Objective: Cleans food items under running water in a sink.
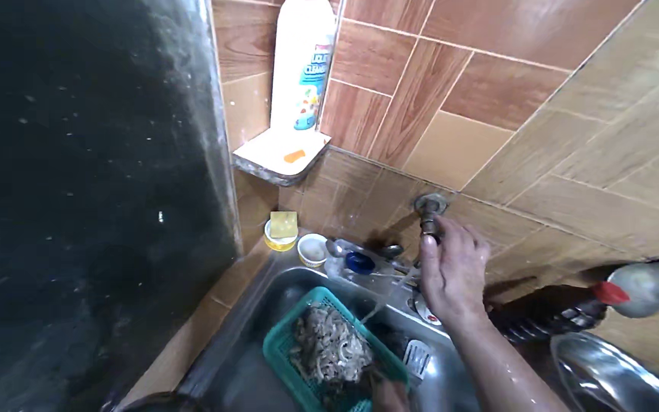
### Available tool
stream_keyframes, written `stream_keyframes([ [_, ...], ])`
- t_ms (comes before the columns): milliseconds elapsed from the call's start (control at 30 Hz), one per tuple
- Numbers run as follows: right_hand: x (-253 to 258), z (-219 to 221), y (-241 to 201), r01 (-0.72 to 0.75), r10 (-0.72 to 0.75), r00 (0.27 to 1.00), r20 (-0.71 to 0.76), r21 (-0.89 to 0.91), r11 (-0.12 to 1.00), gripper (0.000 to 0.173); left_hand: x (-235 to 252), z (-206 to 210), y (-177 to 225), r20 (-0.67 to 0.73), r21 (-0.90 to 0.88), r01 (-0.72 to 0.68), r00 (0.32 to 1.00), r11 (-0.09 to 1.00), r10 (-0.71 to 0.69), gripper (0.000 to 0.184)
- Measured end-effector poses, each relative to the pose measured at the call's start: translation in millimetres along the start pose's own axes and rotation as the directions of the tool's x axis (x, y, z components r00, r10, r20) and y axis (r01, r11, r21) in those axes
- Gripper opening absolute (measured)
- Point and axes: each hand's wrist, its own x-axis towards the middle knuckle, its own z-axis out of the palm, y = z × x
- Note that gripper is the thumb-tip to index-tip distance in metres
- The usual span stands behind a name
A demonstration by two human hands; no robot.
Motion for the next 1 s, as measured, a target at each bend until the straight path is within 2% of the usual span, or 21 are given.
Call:
stream_keyframes([
  [67,13.9,4.8,15.8,0.039,-0.039,0.999,0.034,0.0,0.999,0.067,26.3,-17.5,-5.5,0.026,-0.145,-0.137,0.99,0.98,0.142,0.047],
  [133,27.4,0.3,32.2,0.001,-0.015,0.995,0.1,0.138,0.99,0.068,36.7,-33.2,-12.9,0.02,-0.271,-0.228,0.97,0.935,0.243,0.05],
  [200,30.2,-5.6,38.0,-0.102,0.067,0.991,0.118,0.313,0.944,0.071,32.4,-41.4,-21.9,-0.193,-0.252,-0.248,0.96,0.935,0.203,0.04],
  [267,9.5,-4.9,31.1,-0.3,0.338,0.94,0.038,0.56,0.772,0.064,29.4,-50.0,-37.3,-0.478,-0.136,-0.196,0.871,0.971,0.109,0.034],
  [300,-5.5,2.7,23.2,-0.414,0.54,0.841,0.017,0.663,0.624,0.054,31.5,-57.7,-49.1,-0.583,-0.104,-0.157,0.809,0.982,0.068,0.035],
  [333,-18.6,15.9,15.5,-0.535,0.712,0.698,0.073,0.715,0.451,0.042,33.0,-68.4,-60.6,-0.661,-0.078,-0.125,0.75,0.989,0.042,0.035],
  [367,-30.3,32.4,10.5,-0.664,0.799,0.555,0.234,0.703,0.255,0.032,35.4,-79.7,-70.8,-0.705,-0.042,-0.067,0.709,0.997,0.018,0.037],
  [400,-41.3,49.2,8.7,-0.773,0.782,0.431,0.451,0.632,0.061,0.028,39.1,-88.8,-79.8,-0.719,-0.014,0.015,0.694,1.0,-0.021,0.041],
  [433,-49.3,62.4,6.4,-0.851,0.701,0.311,0.642,0.516,-0.095,0.027,42.2,-95.7,-85.9,-0.717,-0.004,0.08,0.694,0.997,-0.059,0.045],
  [467,-55.0,75.5,3.9,-0.884,0.634,0.236,0.736,0.433,-0.174,0.023,45.1,-101.4,-89.7,-0.721,0.008,0.129,0.688,0.992,-0.083,0.047],
  [500,-58.5,84.3,1.1,-0.909,0.6,0.217,0.77,0.383,-0.163,0.023,47.9,-105.2,-91.8,-0.725,0.025,0.171,0.681,0.985,-0.1,0.049],
  [600,-57.2,83.7,6.3,-0.955,0.489,0.293,0.822,0.28,0.102,0.027,54.5,-113.0,-90.4,-0.689,0.072,0.261,0.711,0.963,-0.141,0.054],
  [633,-57.1,80.1,13.3,-0.957,0.432,0.289,0.854,0.252,0.141,0.026,55.9,-113.4,-90.1,-0.671,0.071,0.265,0.726,0.962,-0.151,0.057],
  [700,-66.0,77.6,29.2,-0.974,0.394,0.223,0.892,0.217,0.06,0.025,56.2,-115.7,-86.8,-0.603,0.004,0.261,0.77,0.965,-0.206,0.065],
  [733,-76.4,80.5,37.6,-0.983,0.438,0.167,0.883,0.181,0.011,0.027,55.6,-117.5,-83.4,-0.547,-0.043,0.246,0.805,0.968,-0.229,0.069],
  [767,-90.1,86.6,47.4,-0.995,0.501,0.101,0.86,0.098,0.032,0.029,55.5,-118.6,-80.9,-0.494,-0.08,0.217,0.839,0.973,-0.228,0.071],
  [833,-124.6,105.6,68.1,-0.942,0.622,-0.007,0.783,-0.215,0.26,0.035,49.0,-122.9,-72.8,-0.381,-0.141,0.15,0.904,0.979,-0.194,0.066],
  [867,-141.9,114.7,79.1,-0.872,0.641,-0.064,0.765,-0.355,0.337,0.047,45.9,-124.5,-71.5,-0.344,-0.165,0.102,0.926,0.981,-0.154,0.059],
  [900,-159.8,123.8,88.5,-0.83,0.639,-0.1,0.763,-0.418,0.369,0.057,43.5,-125.9,-72.7,-0.322,-0.172,0.055,0.94,0.984,-0.109,0.053],
  [933,-176.3,132.2,93.9,-0.836,0.643,-0.097,0.76,-0.413,0.362,0.06,43.6,-126.2,-76.9,-0.331,-0.166,0.026,0.94,0.986,-0.081,0.049],
  [1000,-197.1,148.1,92.9,-0.915,0.713,-0.036,0.7,-0.309,0.257,0.061,50.1,-125.3,-89.5,-0.386,-0.142,0.047,0.917,0.989,-0.099,0.052],
])
